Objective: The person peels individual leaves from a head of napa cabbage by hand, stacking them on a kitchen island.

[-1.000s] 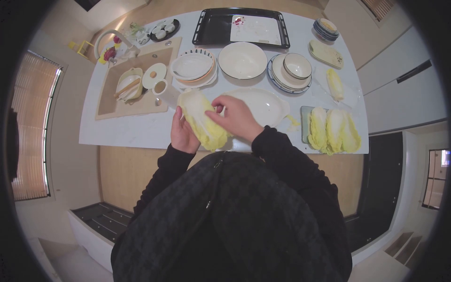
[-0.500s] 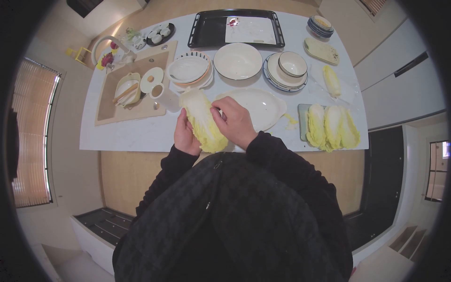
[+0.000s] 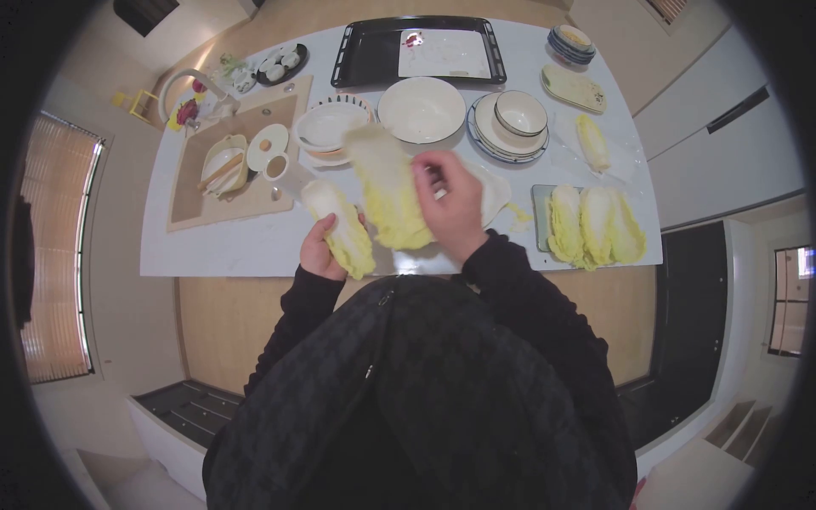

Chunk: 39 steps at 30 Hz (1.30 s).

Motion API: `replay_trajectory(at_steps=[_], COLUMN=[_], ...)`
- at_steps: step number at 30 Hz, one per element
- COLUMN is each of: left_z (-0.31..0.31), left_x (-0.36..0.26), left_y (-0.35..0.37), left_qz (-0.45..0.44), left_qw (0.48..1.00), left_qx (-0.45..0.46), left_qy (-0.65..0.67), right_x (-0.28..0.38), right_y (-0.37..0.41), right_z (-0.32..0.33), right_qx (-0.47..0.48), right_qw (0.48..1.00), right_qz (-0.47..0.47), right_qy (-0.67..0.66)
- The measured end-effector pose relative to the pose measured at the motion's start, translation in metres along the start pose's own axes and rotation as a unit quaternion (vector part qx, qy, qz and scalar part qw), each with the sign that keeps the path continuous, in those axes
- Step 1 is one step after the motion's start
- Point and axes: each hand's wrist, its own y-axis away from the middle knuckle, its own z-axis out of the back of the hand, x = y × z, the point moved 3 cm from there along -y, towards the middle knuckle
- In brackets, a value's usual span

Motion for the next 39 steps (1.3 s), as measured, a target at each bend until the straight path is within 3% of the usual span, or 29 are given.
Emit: replay_trajectory(at_steps=[5,12,18,23,30,33,39], left_z=[0.019,0.025,0.024,0.025,0.019,0.013,-0.005], left_x=[-0.011,-0.003,0.007,0.011,0.020,0.015,0.008], left_y=[0.001,-0.002,-0.004,-0.007,-0.015,-0.015,-0.009], left_qz=[-0.017,0.023,0.028,0.038,0.020,-0.034,-0.078], left_qw=[0.999,0.996,0.985,0.979,0.983,0.984,0.983], left_qx=[0.000,0.003,-0.050,-0.043,-0.043,-0.039,-0.035], left_qy=[-0.037,-0.081,-0.164,-0.197,-0.177,-0.169,-0.160], right_x=[-0.074,-0.165,-0.179,-0.184,-0.196,-0.191,-0.174], right_y=[0.003,0.032,0.032,0.034,0.036,0.035,0.030], right_z=[0.029,0.019,0.000,-0.004,-0.007,-0.010,-0.014], right_qx=[0.013,0.045,0.167,0.229,0.178,0.192,0.277], right_qw=[0.979,0.935,0.903,0.885,0.919,0.910,0.875], right_qz=[-0.182,-0.312,-0.331,-0.287,-0.269,-0.294,-0.227], right_qy=[0.087,0.162,0.217,0.286,0.225,0.220,0.326])
